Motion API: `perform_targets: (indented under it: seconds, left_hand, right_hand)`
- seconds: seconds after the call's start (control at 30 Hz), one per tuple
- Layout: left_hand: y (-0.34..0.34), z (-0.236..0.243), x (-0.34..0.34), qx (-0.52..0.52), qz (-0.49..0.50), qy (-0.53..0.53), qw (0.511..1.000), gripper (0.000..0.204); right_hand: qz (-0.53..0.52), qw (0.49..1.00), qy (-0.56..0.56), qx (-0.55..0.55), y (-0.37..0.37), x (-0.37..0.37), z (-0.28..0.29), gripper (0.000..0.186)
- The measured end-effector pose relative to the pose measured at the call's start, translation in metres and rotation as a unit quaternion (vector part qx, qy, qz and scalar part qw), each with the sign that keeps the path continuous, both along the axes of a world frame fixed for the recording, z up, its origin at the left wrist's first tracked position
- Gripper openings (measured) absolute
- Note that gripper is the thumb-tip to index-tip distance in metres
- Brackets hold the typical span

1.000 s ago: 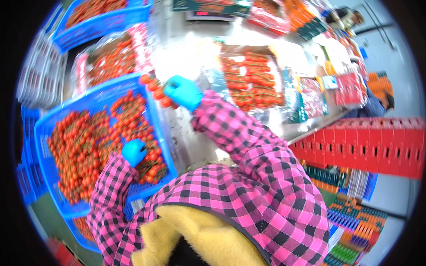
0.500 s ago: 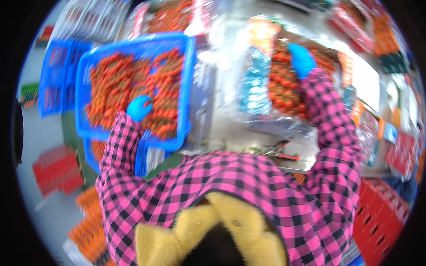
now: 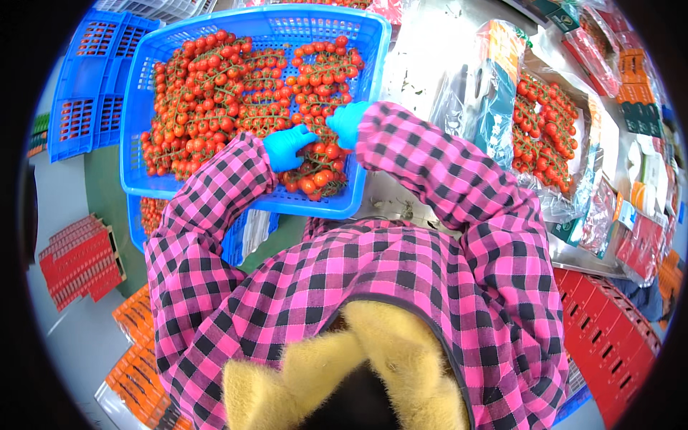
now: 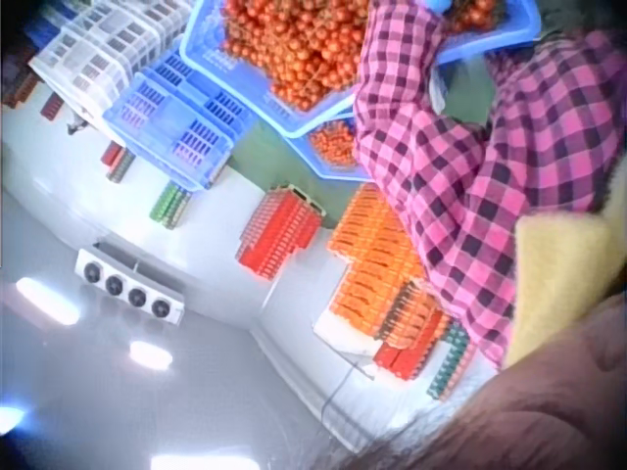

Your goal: The person transfers cherry tomatoes from blue baskets into clear plastic bags on a stainless steel table, then places the filled bags into cardboard boxes. The person wears blue gloves and a pink plaid shirt while working in a warehouse-like area with stacked crates.

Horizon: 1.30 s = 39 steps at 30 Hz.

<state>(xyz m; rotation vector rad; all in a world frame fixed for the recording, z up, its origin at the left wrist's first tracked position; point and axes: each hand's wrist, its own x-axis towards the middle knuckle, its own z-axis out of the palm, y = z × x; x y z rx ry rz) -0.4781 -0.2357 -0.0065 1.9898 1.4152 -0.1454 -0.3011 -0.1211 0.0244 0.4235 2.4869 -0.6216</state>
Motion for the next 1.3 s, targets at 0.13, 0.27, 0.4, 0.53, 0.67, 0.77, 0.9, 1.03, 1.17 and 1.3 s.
perform_targets:
  seconds: [0.13, 0.27, 0.4, 0.53, 0.67, 0.77, 0.9, 1.03, 1.17, 1.3]
  left_hand:
    - [0.003, 0.008, -0.042, -0.200, 0.219, -0.260, 0.919, 0.051]
    - [0.022, 0.027, -0.022, -0.255, 0.439, -0.430, 0.747, 0.055]
    - [0.045, 0.048, 0.065, 0.016, 0.348, -0.524, 0.777, 0.054]
    - [0.094, 0.065, 0.156, 0.272, 0.154, -0.326, 0.892, 0.052]
    - [0.171, 0.069, 0.244, 0.289, 0.039, -0.305, 0.907, 0.045]
    - [0.237, 0.050, 0.331, 0.287, -0.042, -0.100, 0.952, 0.065]
    - [0.269, 0.008, 0.403, 0.204, 0.057, 0.155, 0.965, 0.064]
    - [0.240, 0.002, 0.429, 0.355, 0.089, 0.032, 0.930, 0.062]
    - [0.216, 0.028, 0.433, 0.287, 0.022, -0.030, 0.957, 0.065]
    - [0.168, 0.043, 0.347, 0.412, 0.051, -0.254, 0.873, 0.054]
  right_hand:
    - [-0.292, 0.907, 0.254, -0.166, 0.013, 0.044, 0.018, 0.038]
    - [-0.511, 0.699, 0.224, -0.447, -0.032, 0.060, 0.030, 0.056]
    - [-0.545, 0.527, 0.506, -0.410, -0.037, 0.041, 0.021, 0.082]
    - [-0.601, 0.316, 0.607, -0.414, 0.038, 0.111, 0.020, 0.055]
    - [-0.566, 0.523, 0.612, -0.181, 0.114, 0.274, 0.019, 0.054]
    - [-0.584, 0.724, 0.345, 0.123, 0.160, 0.377, 0.002, 0.068]
    - [-0.341, 0.868, 0.187, 0.307, 0.198, 0.432, -0.037, 0.059]
    - [-0.294, 0.823, 0.362, 0.323, 0.200, 0.455, -0.046, 0.049]
    - [-0.319, 0.879, 0.108, 0.337, 0.189, 0.469, -0.022, 0.053]
    - [-0.372, 0.876, 0.045, 0.303, 0.187, 0.443, 0.023, 0.055]
